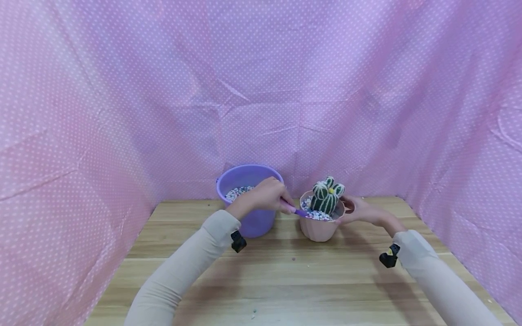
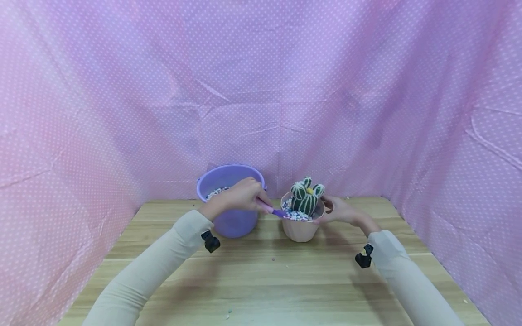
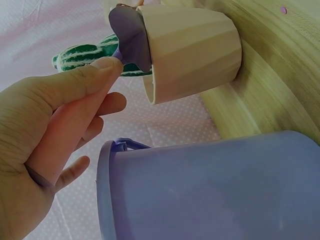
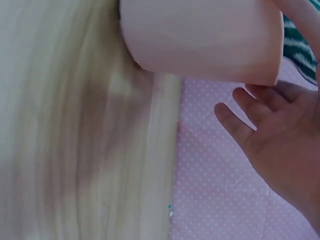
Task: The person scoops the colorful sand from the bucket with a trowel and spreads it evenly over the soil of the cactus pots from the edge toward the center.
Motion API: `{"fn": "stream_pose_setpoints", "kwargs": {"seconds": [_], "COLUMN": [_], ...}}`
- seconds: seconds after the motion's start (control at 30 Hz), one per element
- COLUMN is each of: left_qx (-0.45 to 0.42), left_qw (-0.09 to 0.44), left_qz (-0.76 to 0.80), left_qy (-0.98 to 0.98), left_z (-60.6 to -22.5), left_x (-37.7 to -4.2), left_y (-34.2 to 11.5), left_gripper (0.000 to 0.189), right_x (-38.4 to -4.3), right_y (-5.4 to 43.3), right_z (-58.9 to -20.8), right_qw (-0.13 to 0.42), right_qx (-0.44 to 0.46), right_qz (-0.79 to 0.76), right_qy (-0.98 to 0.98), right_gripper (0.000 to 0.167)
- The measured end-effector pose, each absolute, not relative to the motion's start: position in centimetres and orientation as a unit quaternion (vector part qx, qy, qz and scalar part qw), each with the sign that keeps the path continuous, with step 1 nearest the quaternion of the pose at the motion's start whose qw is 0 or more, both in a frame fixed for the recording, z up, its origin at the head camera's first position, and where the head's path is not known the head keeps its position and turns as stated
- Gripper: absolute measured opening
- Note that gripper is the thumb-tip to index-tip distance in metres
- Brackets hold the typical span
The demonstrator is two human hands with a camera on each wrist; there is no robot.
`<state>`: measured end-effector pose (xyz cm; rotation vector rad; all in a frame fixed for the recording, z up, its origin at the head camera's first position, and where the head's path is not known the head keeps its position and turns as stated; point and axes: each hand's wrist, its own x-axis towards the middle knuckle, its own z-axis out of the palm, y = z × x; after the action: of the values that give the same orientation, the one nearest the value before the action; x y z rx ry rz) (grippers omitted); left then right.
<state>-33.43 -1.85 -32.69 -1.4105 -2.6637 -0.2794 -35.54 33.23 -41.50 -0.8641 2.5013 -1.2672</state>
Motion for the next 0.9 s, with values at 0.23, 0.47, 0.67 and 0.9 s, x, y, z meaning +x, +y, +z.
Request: {"fn": "stream_pose_setpoints", "kwargs": {"seconds": [0.23,0.47,0.67,0.9], "left_qx": [-0.468,-0.466,-0.473,-0.479], "left_qw": [0.052,0.052,0.053,0.053], "left_qz": [-0.099,-0.096,-0.099,-0.104], "left_qy": [-0.876,-0.878,-0.874,-0.87], "left_z": [-32.9,-32.9,-33.0,-33.1], "left_x": [-33.7,-33.9,-33.9,-33.9], "left_y": [-1.8,-2.3,-2.5,-2.5], "left_gripper": [0.014,0.015,0.017,0.017], "right_x": [-36.1,-35.7,-35.2,-34.7], "right_y": [33.5,33.0,32.7,32.3], "right_z": [-41.3,-41.6,-41.9,-42.0], "right_qw": [0.107,0.105,0.078,0.05], "right_qx": [-0.285,-0.274,-0.281,-0.285], "right_qz": [-0.416,-0.444,-0.437,-0.434], "right_qy": [0.857,0.847,0.851,0.853], "right_gripper": [0.086,0.083,0.084,0.08]}}
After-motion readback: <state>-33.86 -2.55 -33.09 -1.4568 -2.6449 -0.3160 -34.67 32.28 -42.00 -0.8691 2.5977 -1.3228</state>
